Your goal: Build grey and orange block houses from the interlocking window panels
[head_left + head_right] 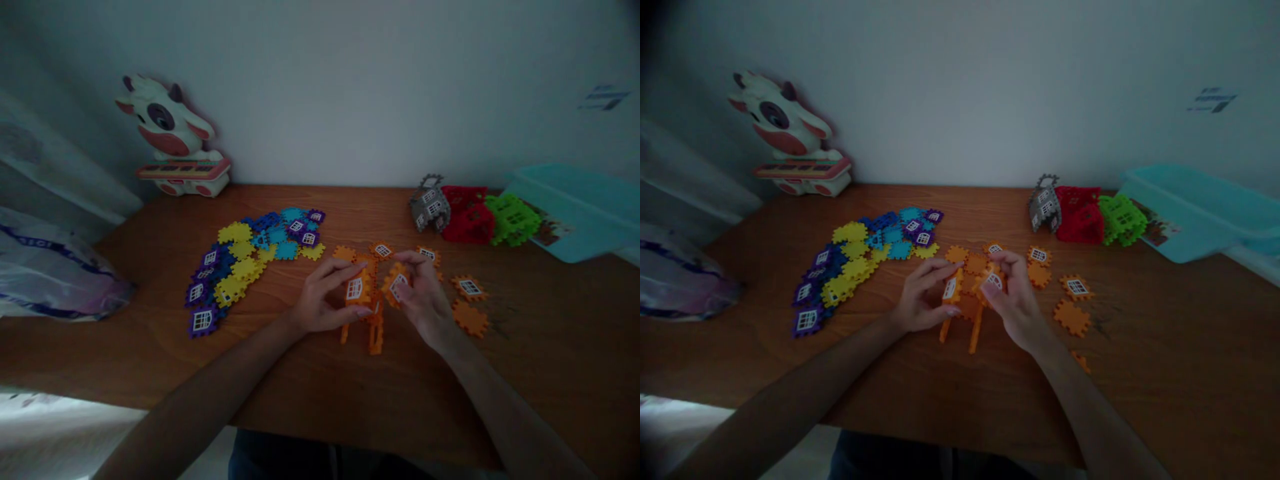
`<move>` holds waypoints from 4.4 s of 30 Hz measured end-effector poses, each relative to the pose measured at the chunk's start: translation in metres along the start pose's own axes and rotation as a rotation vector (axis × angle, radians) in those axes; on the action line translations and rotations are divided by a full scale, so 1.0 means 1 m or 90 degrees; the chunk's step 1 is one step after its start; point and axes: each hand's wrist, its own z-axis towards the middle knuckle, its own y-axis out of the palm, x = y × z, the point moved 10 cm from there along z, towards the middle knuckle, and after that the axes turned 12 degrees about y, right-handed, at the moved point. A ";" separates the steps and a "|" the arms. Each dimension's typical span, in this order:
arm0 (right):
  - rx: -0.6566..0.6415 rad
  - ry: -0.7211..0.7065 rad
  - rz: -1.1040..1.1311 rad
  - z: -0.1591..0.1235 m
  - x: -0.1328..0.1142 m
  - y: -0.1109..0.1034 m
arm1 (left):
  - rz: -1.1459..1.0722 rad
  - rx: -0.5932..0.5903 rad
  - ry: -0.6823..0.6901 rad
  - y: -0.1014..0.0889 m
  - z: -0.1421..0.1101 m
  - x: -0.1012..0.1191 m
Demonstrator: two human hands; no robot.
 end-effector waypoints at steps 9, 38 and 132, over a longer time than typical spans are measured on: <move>-0.095 0.225 0.196 0.006 0.023 0.016 | 0.010 0.013 -0.008 -0.003 0.000 0.004; -0.042 0.211 0.211 0.012 0.022 0.005 | 0.047 0.034 -0.055 -0.005 -0.001 -0.008; -0.214 0.145 -0.390 0.006 0.017 0.001 | -0.281 -0.162 -0.343 -0.003 -0.027 -0.047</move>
